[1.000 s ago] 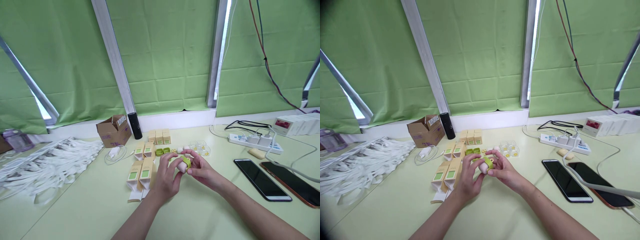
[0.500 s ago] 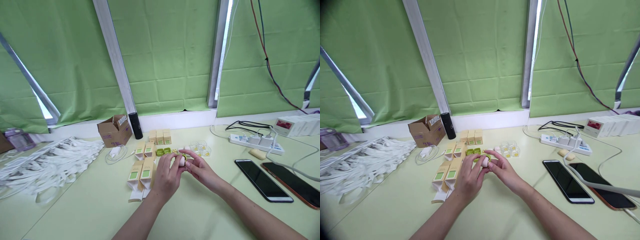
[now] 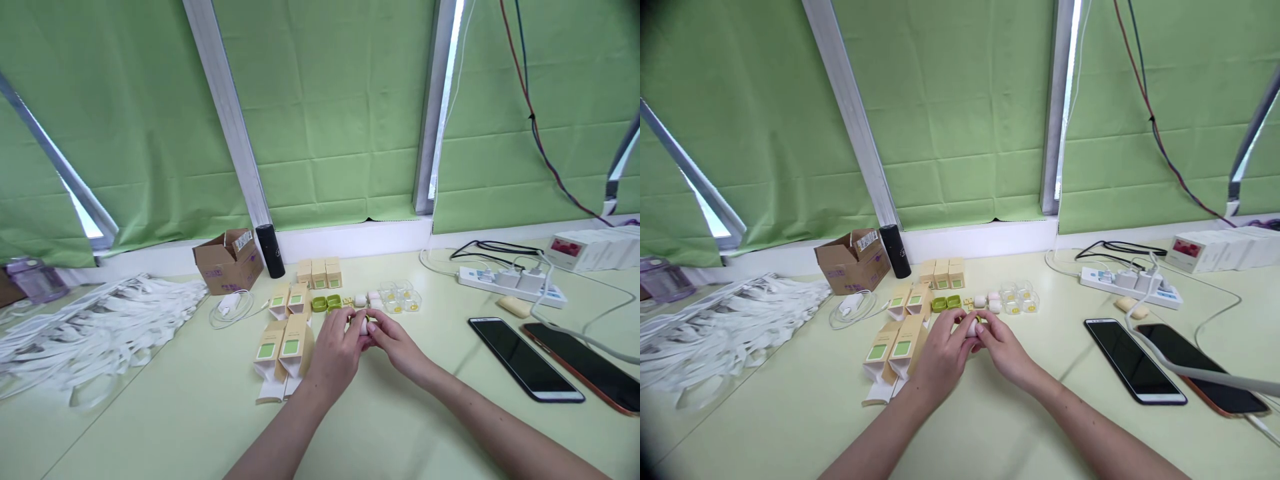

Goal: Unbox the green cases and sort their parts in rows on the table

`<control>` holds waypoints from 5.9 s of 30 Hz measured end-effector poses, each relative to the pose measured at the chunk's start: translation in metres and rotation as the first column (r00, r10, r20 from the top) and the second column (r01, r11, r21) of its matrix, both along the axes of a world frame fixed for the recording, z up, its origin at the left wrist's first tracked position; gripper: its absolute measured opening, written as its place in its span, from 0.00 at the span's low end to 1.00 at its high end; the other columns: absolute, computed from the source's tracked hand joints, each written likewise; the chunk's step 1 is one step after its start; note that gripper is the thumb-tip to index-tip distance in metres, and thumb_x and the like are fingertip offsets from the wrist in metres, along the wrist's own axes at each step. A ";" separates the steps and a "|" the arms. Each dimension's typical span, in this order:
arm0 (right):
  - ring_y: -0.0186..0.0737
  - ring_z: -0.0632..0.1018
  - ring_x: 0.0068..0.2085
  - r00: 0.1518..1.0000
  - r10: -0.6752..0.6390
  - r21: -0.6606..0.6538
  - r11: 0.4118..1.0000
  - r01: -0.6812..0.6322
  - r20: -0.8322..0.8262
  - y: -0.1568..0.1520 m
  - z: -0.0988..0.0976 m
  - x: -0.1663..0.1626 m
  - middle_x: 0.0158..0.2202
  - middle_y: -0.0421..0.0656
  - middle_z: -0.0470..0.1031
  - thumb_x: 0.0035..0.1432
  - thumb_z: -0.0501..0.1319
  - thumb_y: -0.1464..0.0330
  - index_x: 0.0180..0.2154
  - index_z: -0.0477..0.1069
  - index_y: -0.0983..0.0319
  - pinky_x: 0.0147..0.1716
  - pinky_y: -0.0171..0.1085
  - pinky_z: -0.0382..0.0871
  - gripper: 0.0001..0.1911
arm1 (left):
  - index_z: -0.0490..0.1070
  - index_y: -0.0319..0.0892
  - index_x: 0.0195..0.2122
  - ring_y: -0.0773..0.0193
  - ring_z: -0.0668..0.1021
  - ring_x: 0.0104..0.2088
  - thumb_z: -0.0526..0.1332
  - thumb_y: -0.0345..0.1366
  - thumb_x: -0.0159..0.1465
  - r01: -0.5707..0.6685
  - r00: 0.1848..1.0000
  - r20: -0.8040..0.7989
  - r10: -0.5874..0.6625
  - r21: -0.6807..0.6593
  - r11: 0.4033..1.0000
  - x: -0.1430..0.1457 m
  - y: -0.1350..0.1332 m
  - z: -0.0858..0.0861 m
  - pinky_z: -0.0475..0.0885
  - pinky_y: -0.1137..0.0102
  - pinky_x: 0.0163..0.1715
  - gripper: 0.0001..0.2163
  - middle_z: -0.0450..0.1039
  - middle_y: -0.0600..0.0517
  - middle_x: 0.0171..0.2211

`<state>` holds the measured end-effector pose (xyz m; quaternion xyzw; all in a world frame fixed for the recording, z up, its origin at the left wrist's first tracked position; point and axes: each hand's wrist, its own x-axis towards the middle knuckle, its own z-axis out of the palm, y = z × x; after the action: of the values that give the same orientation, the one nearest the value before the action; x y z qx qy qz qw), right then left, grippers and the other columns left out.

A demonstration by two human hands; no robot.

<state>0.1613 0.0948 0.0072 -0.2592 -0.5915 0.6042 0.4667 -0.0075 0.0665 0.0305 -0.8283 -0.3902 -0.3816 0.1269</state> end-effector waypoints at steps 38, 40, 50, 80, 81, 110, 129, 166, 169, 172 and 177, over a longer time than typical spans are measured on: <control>0.43 0.76 0.30 0.804 -0.343 0.373 0.913 0.164 0.486 -0.023 0.021 -0.002 0.31 0.41 0.77 0.73 0.43 0.64 0.56 0.69 0.57 0.30 0.38 0.66 0.20 | 0.64 0.40 0.58 0.52 0.73 0.50 0.52 0.29 0.73 0.046 0.998 0.035 -0.042 -0.111 0.993 0.002 0.000 -0.011 0.77 0.56 0.49 0.14 0.69 0.40 0.52; 0.44 0.78 0.33 0.811 -0.345 0.383 0.909 0.163 0.473 -0.022 0.023 0.002 0.33 0.42 0.78 0.75 0.44 0.61 0.59 0.69 0.56 0.35 0.40 0.69 0.22 | 0.64 0.41 0.58 0.52 0.73 0.51 0.53 0.29 0.73 0.067 0.995 0.087 -0.057 -0.119 0.991 -0.001 0.002 -0.012 0.76 0.55 0.51 0.14 0.69 0.40 0.52; 0.55 0.73 0.61 0.743 -0.546 0.738 0.667 0.105 0.388 -0.008 0.013 0.020 0.60 0.50 0.72 0.63 0.62 0.69 0.63 0.65 0.53 0.58 0.54 0.71 0.27 | 0.65 0.47 0.58 0.55 0.72 0.57 0.56 0.31 0.73 0.153 0.955 0.290 -0.067 -0.285 0.946 -0.007 0.003 -0.006 0.72 0.57 0.57 0.13 0.67 0.44 0.55; 0.47 0.79 0.45 0.847 -0.433 0.333 0.883 0.331 0.307 0.008 0.004 0.019 0.50 0.46 0.80 0.65 0.62 0.54 0.54 0.70 0.56 0.48 0.48 0.74 0.20 | 0.76 0.36 0.48 0.52 0.80 0.57 0.68 0.34 0.67 0.808 -0.229 0.934 0.273 0.025 0.589 -0.018 0.025 0.007 0.72 0.55 0.65 0.11 0.80 0.40 0.51; 0.47 0.79 0.46 0.851 -0.432 0.330 0.883 0.333 0.299 0.008 0.005 0.019 0.50 0.46 0.80 0.65 0.62 0.54 0.53 0.70 0.57 0.48 0.48 0.74 0.20 | 0.75 0.37 0.49 0.52 0.80 0.57 0.69 0.36 0.66 0.804 -0.220 0.937 0.271 0.017 0.594 -0.019 0.025 0.006 0.72 0.54 0.64 0.12 0.80 0.40 0.51; 0.51 0.79 0.47 0.815 -0.572 0.191 0.813 0.550 0.087 0.034 0.020 0.042 0.46 0.49 0.78 0.53 0.67 0.45 0.46 0.66 0.57 0.42 0.47 0.74 0.29 | 0.76 0.41 0.36 0.47 0.75 0.49 0.67 0.30 0.66 -0.255 0.955 -0.194 0.226 -0.140 0.957 0.028 0.069 -0.010 0.68 0.55 0.47 0.01 0.81 0.43 0.37; 0.51 0.79 0.47 0.818 -0.572 0.186 0.812 0.553 0.066 0.034 0.022 0.040 0.46 0.49 0.78 0.54 0.66 0.45 0.46 0.66 0.57 0.41 0.46 0.73 0.28 | 0.76 0.39 0.41 0.47 0.73 0.51 0.60 0.26 0.67 -0.311 0.904 -0.338 0.261 -0.104 0.945 0.041 0.081 -0.016 0.63 0.54 0.49 0.06 0.79 0.40 0.42; 0.50 0.78 0.46 0.829 -0.558 0.107 0.822 0.559 -0.041 0.041 0.018 0.045 0.45 0.48 0.79 0.51 0.70 0.43 0.44 0.68 0.56 0.42 0.46 0.73 0.30 | 0.75 0.43 0.52 0.42 0.56 0.72 0.59 0.36 0.69 -0.311 0.921 -0.332 0.205 -0.308 0.899 0.057 0.095 -0.009 0.54 0.42 0.66 0.12 0.67 0.42 0.66; 0.51 0.78 0.46 0.825 -0.564 0.102 0.819 0.565 -0.035 0.041 0.018 0.044 0.45 0.48 0.79 0.49 0.71 0.43 0.44 0.68 0.56 0.42 0.47 0.73 0.31 | 0.76 0.42 0.50 0.41 0.57 0.71 0.60 0.38 0.69 -0.330 0.918 -0.319 0.234 -0.293 0.897 0.059 0.097 -0.011 0.56 0.43 0.65 0.11 0.69 0.41 0.64; 0.50 0.77 0.46 0.828 -0.559 0.098 0.823 0.559 -0.032 0.039 0.020 0.044 0.44 0.47 0.78 0.49 0.71 0.44 0.43 0.68 0.56 0.42 0.47 0.72 0.30 | 0.76 0.42 0.49 0.41 0.58 0.70 0.62 0.38 0.68 -0.327 0.927 -0.284 0.244 -0.298 0.897 0.061 0.095 -0.009 0.56 0.42 0.65 0.11 0.70 0.41 0.63; 0.49 0.75 0.48 0.907 -0.405 0.017 0.912 0.409 -0.118 0.030 0.029 0.044 0.45 0.45 0.75 0.49 0.74 0.52 0.45 0.70 0.55 0.46 0.45 0.70 0.26 | 0.72 0.46 0.54 0.42 0.60 0.70 0.62 0.34 0.68 -0.198 0.979 -0.031 0.199 -0.343 0.918 0.058 0.079 -0.002 0.57 0.41 0.65 0.14 0.72 0.44 0.60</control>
<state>0.2051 0.1247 0.0359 -0.3329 -0.5097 0.4949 0.6201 0.0502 0.1452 0.0285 -0.7930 -0.5331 -0.2943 0.0171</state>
